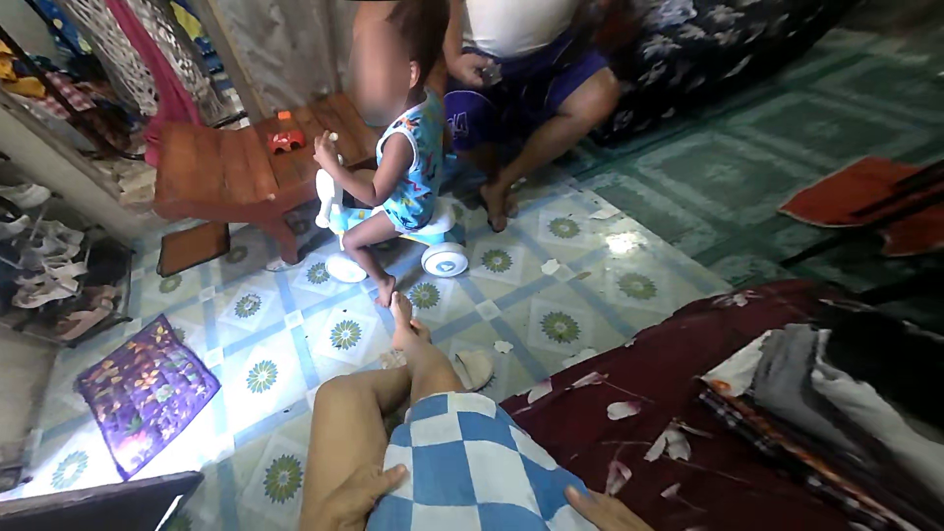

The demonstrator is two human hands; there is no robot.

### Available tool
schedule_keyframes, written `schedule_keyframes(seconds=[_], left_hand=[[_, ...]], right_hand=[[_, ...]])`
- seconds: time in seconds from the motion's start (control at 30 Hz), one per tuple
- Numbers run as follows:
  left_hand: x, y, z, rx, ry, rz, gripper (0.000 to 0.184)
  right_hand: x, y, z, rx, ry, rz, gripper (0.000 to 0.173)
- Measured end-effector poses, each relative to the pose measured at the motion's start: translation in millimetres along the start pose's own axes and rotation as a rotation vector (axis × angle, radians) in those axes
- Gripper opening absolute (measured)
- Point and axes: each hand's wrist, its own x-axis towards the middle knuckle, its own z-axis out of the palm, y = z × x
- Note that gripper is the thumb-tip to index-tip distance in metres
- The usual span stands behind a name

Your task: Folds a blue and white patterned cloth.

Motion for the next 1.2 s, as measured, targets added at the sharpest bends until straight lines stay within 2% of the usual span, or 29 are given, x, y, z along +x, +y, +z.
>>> schedule_keyframes(seconds=[0.07, 0.13, 0.2, 0.27, 0.33, 0.4, 0.47, 0.5, 0.57, 0.63, 0.7, 0.83, 0.97, 1.03, 1.1, 1.2], left_hand=[[8, -1, 8, -0.064, 0.155, -0.020, 0.030], [13, 0, 16, -0.033, 0.307, 0.081, 0.027], [10, 6, 29, 0.017, 0.491, 0.315, 0.024], [8, 11, 39, 0.031, 0.615, 0.587, 0.022], [15, 12, 40, 0.066, 0.670, 0.717, 0.023], [27, 12, 32, 0.151, 0.639, 0.599, 0.029], [35, 11, 23, 0.178, 0.472, 0.369, 0.045], [39, 10, 22, 0.175, 0.417, 0.294, 0.048], [39, 8, 25, 0.186, 0.374, 0.217, 0.043], [36, 1, 24, 0.233, 0.375, 0.168, 0.040], [36, -2, 20, 0.303, 0.390, 0.145, 0.043], [36, -3, 22, 0.315, 0.349, 0.144, 0.056], [50, 5, 16, 0.250, 0.283, 0.047, 0.064], [54, 13, 14, 0.193, 0.254, -0.022, 0.059], [54, 20, 13, 0.106, 0.223, -0.114, 0.054], [52, 20, 11, -0.122, 0.242, -0.198, 0.034]], right_hand=[[8, 1, 7, 0.020, 0.081, 0.051, 0.028], [16, -3, 17, -0.005, 0.222, -0.004, 0.020], [21, -4, 28, -0.068, 0.424, -0.228, 0.014], [21, -6, 36, -0.155, 0.595, -0.488, 0.019], [20, -8, 39, -0.237, 0.678, -0.588, 0.023], [27, 0, 38, -0.276, 0.673, -0.512, 0.027], [36, 11, 33, -0.257, 0.594, -0.314, 0.034], [39, 13, 31, -0.222, 0.548, -0.224, 0.036], [41, 15, 26, -0.207, 0.506, -0.171, 0.034], [38, 16, 23, -0.259, 0.513, -0.189, 0.033], [37, 16, 21, -0.352, 0.554, -0.238, 0.041], [31, 1, 30, -0.638, 0.558, -0.462, 0.064], [33, -22, 65, -0.833, 0.516, -0.677, 0.067], [41, -18, 81, -0.906, 0.366, -0.644, 0.068], [55, -14, 87, -0.984, 0.117, -0.471, 0.069], [79, -20, 79, -0.992, -0.016, -0.299, 0.075]])
